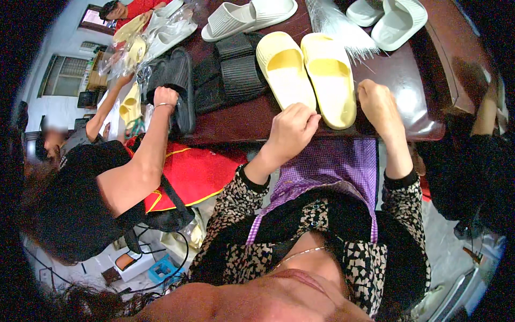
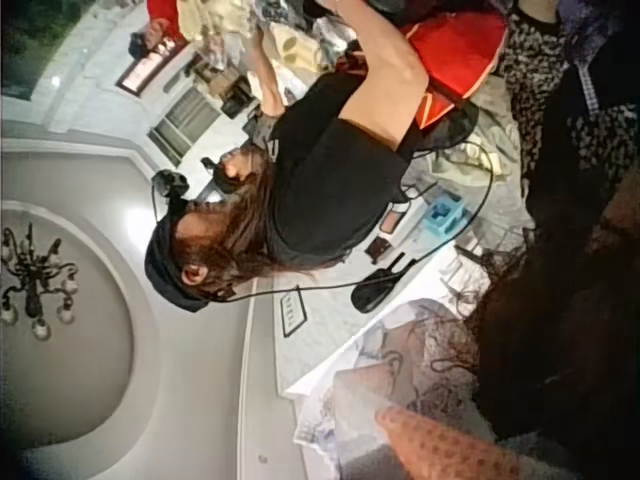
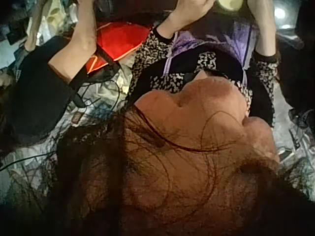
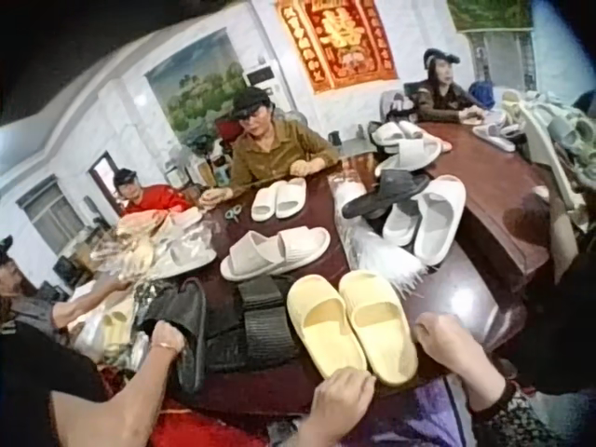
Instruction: Trimming loose threads and inspecting slippers in a manufacturing setting.
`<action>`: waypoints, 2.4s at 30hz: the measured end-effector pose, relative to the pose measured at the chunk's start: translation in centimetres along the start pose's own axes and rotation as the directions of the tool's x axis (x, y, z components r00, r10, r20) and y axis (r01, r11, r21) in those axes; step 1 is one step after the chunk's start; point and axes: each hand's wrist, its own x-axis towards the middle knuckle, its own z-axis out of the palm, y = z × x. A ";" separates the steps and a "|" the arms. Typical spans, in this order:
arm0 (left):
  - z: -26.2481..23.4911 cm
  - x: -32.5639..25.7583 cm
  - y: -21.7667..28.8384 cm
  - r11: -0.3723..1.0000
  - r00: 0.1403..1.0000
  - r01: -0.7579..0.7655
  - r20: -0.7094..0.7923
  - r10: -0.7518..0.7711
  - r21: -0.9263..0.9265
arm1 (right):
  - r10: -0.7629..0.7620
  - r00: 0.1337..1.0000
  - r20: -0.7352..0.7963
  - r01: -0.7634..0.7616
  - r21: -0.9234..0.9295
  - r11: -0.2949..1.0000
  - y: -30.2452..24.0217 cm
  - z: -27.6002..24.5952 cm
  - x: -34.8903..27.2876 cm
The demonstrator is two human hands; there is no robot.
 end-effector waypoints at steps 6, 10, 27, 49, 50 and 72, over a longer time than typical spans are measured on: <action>0.0 2.8 -1.1 0.992 1.000 0.018 0.001 -0.019 0.127 | -0.035 0.999 -0.014 0.035 -0.014 0.999 -2.2 0.4 2.4; 0.2 3.9 -1.5 0.976 0.998 0.054 0.032 -0.062 0.213 | -0.093 0.995 -0.039 0.096 0.069 0.993 -1.7 0.0 3.3; 1.5 4.6 -4.2 0.951 0.983 -0.158 -0.053 0.178 0.265 | -0.200 0.980 -0.015 0.195 -0.152 0.969 -0.2 1.7 13.5; 0.0 4.9 -1.6 0.956 0.953 -0.236 -0.152 0.263 0.177 | -0.488 0.837 0.247 0.339 0.465 0.818 -11.3 2.3 16.5; -0.1 4.9 -1.6 0.960 0.957 -0.225 -0.148 0.250 0.166 | -0.436 0.866 0.245 0.259 0.527 0.810 -11.7 1.9 16.0; 1.1 13.9 -5.4 0.880 0.993 0.059 -0.061 -0.100 -0.470 | -0.296 0.931 -0.215 0.315 0.882 0.349 -3.9 0.1 10.3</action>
